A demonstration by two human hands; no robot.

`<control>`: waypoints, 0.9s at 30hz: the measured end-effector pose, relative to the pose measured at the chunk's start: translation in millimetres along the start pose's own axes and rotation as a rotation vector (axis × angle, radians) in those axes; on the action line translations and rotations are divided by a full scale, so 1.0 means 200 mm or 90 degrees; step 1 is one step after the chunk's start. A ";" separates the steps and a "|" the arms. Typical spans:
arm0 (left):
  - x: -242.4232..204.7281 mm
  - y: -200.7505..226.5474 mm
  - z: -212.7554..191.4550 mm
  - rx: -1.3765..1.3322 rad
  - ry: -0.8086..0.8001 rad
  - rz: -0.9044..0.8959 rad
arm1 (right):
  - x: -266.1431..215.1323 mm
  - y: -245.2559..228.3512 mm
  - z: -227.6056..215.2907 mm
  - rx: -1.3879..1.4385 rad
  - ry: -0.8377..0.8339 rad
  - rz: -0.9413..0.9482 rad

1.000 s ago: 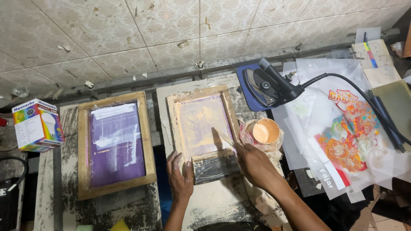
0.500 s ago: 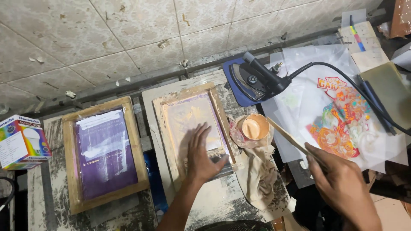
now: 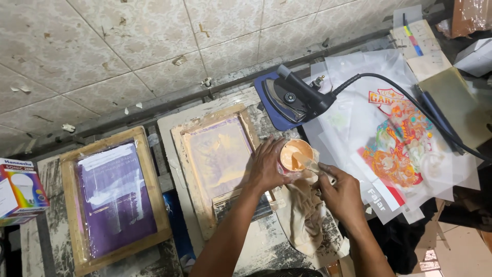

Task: The person stirs a container of orange paste with a wooden stick, then uses a squeegee to spread the paste evenly across a screen printing frame. The person repeatedly scrapes the paste across the screen to ensure full coverage.

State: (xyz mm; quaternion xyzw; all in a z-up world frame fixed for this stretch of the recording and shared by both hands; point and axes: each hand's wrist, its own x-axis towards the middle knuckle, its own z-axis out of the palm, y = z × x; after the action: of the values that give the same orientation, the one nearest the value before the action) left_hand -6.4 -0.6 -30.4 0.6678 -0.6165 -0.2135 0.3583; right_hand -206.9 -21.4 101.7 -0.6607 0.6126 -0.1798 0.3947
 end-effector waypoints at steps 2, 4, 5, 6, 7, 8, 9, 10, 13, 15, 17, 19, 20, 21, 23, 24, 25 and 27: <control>0.00 0.03 -0.02 -0.002 0.009 0.000 | -0.03 -0.05 0.02 0.037 -0.003 0.018; 0.00 0.06 -0.04 -0.006 0.019 0.003 | -0.04 -0.06 0.03 0.073 -0.002 0.036; 0.00 0.08 -0.04 -0.003 0.031 -0.007 | -0.03 -0.04 0.03 0.058 0.004 0.032; 0.00 0.09 -0.05 0.000 0.043 -0.016 | -0.03 -0.02 0.03 0.043 0.011 0.027; 0.00 0.08 -0.04 0.000 0.043 -0.017 | -0.01 0.00 0.04 0.043 0.011 0.028; 0.01 0.07 -0.03 0.011 0.049 -0.019 | 0.00 0.03 0.04 -0.008 0.012 0.007; 0.01 0.07 -0.02 0.021 0.053 -0.021 | 0.02 0.05 0.04 -0.060 0.014 -0.013; 0.01 0.07 0.00 0.019 0.052 -0.022 | 0.01 0.08 0.06 -0.061 0.013 -0.011; 0.02 0.08 0.05 0.009 0.068 -0.036 | 0.00 0.11 0.09 -0.250 0.018 -0.131; 0.01 0.07 0.09 0.024 0.098 -0.055 | -0.02 0.06 0.10 -0.303 0.026 -0.162; 0.00 0.10 0.07 0.025 0.117 -0.053 | -0.02 0.05 0.13 -0.311 0.024 -0.170; 0.00 0.11 0.08 0.024 0.135 -0.050 | -0.04 0.06 0.16 -0.320 0.023 -0.178; 0.00 0.11 0.09 0.021 0.133 -0.060 | -0.04 0.08 0.18 -0.306 0.017 -0.175; 0.00 0.10 0.09 0.019 0.134 -0.074 | -0.05 0.09 0.20 -0.291 0.008 -0.176; 0.02 0.07 0.11 0.026 0.081 -0.114 | -0.04 0.14 0.23 -0.304 0.010 -0.214; 0.03 0.06 0.12 0.030 0.026 -0.150 | -0.04 0.17 0.25 -0.318 0.015 -0.249; 0.04 0.07 0.11 0.030 0.026 -0.150 | -0.04 0.18 0.26 -0.318 0.015 -0.249; 0.04 0.08 0.09 0.048 0.027 -0.147 | -0.05 0.22 0.29 -0.318 0.054 -0.299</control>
State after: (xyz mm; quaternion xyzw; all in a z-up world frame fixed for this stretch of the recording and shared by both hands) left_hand -30.0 -12.9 -28.8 0.7515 -0.5356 -0.2160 0.3188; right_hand -195.6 9.0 35.3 -0.8518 0.4848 -0.1380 0.1428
